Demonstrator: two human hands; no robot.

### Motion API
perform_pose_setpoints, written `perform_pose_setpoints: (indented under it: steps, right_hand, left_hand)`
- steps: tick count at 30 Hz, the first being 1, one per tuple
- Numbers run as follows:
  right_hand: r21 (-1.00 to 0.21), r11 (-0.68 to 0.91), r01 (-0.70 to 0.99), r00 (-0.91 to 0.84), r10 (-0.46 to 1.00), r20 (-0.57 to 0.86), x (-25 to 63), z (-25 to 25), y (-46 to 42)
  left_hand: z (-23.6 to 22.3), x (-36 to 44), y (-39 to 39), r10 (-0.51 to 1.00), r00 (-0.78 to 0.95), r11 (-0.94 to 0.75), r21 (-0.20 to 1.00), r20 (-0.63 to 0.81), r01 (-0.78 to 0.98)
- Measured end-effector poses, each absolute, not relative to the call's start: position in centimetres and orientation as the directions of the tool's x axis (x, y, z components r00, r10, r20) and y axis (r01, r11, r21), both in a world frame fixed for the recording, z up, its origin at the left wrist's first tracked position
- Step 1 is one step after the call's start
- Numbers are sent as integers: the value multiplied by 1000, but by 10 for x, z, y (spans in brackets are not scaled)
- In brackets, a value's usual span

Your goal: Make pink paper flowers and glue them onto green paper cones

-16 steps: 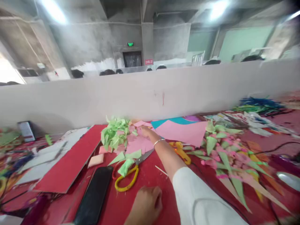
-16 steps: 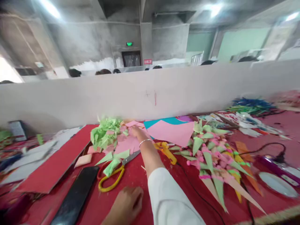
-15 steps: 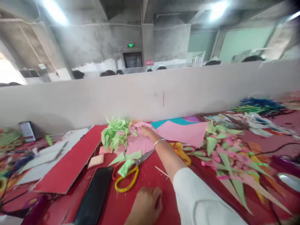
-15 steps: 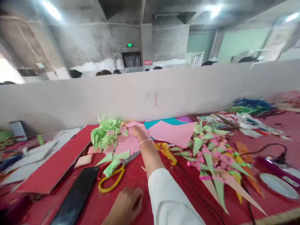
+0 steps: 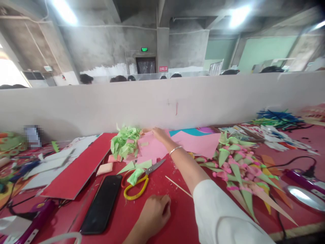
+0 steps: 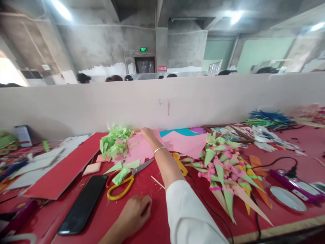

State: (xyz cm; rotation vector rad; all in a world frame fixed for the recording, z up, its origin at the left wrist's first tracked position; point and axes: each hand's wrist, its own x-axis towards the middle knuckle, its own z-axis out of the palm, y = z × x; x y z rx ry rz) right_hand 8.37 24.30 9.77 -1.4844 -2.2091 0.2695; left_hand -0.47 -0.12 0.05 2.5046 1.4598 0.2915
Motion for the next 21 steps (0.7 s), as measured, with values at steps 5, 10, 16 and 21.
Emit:
perform_pose_setpoints:
  steps: [5,10,16,21]
  right_hand:
    - [-290,419,860,-316,885,341,98,124,241]
    - [-232,488,841,-325,800,504,119,151,208]
    - [-388,687,615,-209,616,760,152,158,119]
    - [-584,741,332,-226,664,713,176,113,27]
  left_hand:
    - [2,-5,-1,862,504,-495,288,47,820]
    - [4,-5,-1,857,514,-502,281,36,818]
    - [1,-18,2,892,348,-449,470,288,760]
    - [5,-46,-10,755,23,-466,512,655,721]
